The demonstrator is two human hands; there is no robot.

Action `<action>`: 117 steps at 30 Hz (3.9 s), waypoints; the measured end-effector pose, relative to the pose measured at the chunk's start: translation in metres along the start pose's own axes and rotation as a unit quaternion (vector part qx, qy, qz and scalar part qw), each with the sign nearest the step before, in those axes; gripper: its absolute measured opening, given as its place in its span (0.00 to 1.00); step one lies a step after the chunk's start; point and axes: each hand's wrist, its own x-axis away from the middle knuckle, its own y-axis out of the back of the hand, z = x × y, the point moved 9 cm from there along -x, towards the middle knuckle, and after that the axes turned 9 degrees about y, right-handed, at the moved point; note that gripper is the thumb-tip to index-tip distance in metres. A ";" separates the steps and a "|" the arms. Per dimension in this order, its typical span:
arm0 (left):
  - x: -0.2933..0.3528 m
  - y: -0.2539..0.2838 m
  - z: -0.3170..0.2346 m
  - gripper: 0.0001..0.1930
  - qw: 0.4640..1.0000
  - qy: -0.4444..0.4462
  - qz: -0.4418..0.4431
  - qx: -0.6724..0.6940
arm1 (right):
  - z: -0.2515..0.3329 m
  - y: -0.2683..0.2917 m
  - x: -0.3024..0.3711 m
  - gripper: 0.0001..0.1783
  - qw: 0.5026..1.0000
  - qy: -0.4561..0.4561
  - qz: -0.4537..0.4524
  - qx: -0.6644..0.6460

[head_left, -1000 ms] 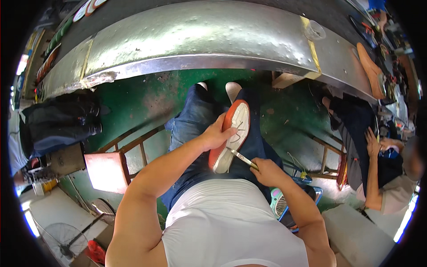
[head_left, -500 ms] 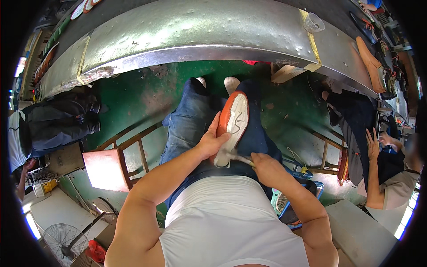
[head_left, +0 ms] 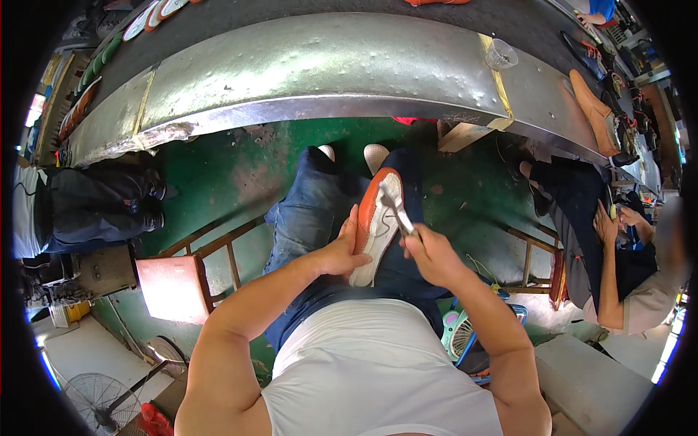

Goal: Manually assemble and last footwear components at an industrial assembly line.

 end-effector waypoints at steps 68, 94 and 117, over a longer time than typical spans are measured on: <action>0.077 0.169 -0.020 0.22 0.885 -0.114 -0.148 0.427 | 0.124 -0.053 -0.074 0.12 0.980 0.029 0.034 0.194; 0.217 0.094 -0.078 0.58 0.836 -0.403 -0.365 -0.068 | 0.196 -0.033 -0.078 0.26 0.884 0.394 0.013 -0.251; 0.199 0.085 -0.094 0.58 0.866 -0.381 -0.301 -0.119 | 0.114 0.070 -0.135 0.14 0.956 0.087 -0.238 -0.146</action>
